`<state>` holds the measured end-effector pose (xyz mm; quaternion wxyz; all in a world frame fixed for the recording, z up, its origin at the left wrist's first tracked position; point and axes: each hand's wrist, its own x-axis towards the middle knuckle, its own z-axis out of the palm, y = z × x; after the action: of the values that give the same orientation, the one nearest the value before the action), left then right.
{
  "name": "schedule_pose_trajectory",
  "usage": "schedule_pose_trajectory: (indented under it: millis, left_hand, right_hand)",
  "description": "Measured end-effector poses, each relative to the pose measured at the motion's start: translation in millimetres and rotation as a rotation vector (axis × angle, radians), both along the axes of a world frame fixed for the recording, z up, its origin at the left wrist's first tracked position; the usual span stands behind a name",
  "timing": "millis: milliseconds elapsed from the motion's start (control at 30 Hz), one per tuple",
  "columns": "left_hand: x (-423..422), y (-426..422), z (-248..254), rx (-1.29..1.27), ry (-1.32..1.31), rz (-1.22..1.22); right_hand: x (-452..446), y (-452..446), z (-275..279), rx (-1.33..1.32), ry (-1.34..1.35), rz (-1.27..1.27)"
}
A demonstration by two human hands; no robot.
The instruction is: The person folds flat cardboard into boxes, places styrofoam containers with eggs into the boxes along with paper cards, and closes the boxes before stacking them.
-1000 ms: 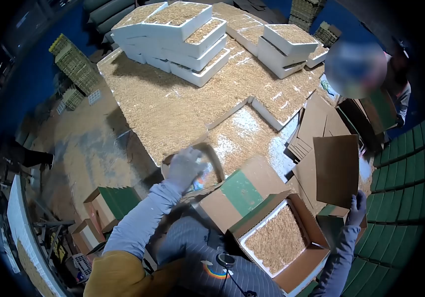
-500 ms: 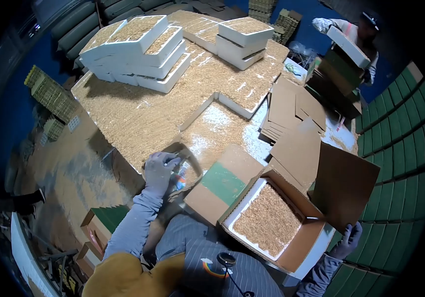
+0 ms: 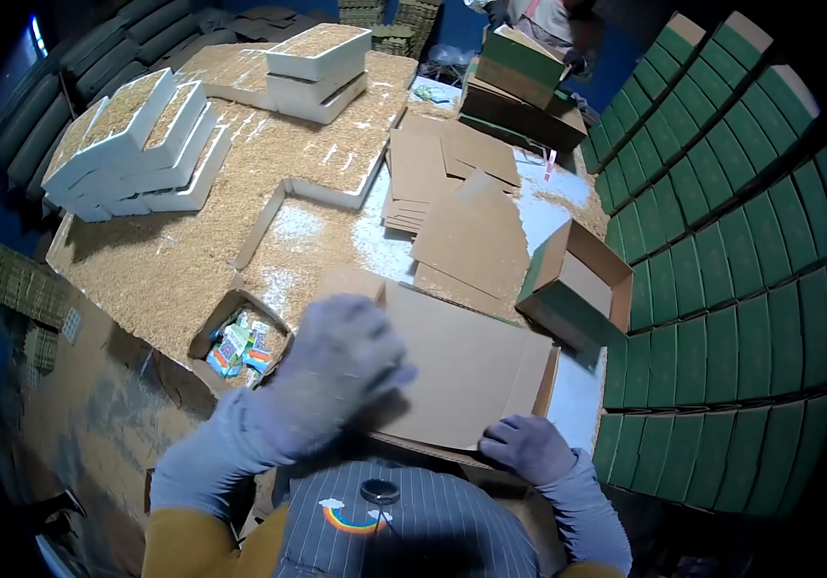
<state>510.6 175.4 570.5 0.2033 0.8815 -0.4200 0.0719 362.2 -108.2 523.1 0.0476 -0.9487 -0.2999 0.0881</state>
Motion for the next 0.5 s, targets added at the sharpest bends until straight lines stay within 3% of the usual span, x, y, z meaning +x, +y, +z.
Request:
schedule_pose_trajectory:
  millis: [33, 67, 100, 167, 233, 267, 300, 367, 400, 433, 467, 500]
  left_hand:
    - [-5, -20, -11, 0.123, -0.060, -0.115]
    - [-9, -35, -37, 0.446, -0.272, -0.191]
    - [-13, -48, -57, 0.439, -0.282, -0.206]
    - [-15, -69, -87, 0.867, -0.192, -0.265]
    - [-5, -76, -104, 0.955, -0.134, -0.337]
    - [1, -85, -101, 1.050, 0.023, -0.322]
    - [6, -85, -96, 1.051, 0.015, -0.334]
    - [11, -71, -66, 0.973, 0.060, -0.514]
    - [15, -53, -62, 0.641, -0.014, -0.517]
    - [23, -39, -53, 0.067, 0.150, -0.455]
    - [30, -22, -41, -0.221, 0.437, -0.229]
    - [38, -5, -39, -0.404, 0.562, 0.053]
  right_hand:
    - [2, 7, -6, -0.043, 0.176, -0.007]
    - [6, 10, -14, -0.047, 0.171, -0.022]
    - [10, 12, -25, -0.078, 0.278, -0.032]
    - [15, 8, -41, -0.110, 0.380, -0.057]
    - [16, 4, -49, -0.067, 0.405, -0.079]
    - [19, 8, -34, -0.067, 0.361, -0.141]
    - [19, 5, -19, -0.064, 0.360, -0.155]
    - [16, -10, 4, 0.403, -0.100, -0.382]
    - [8, -23, 4, 0.569, -0.160, -0.625]
    - [-4, -38, 0, 0.736, -0.225, -0.874]
    - [-16, -63, -26, 0.878, -0.258, -1.096]
    - [-20, -73, -38, 1.138, -0.037, -1.283]
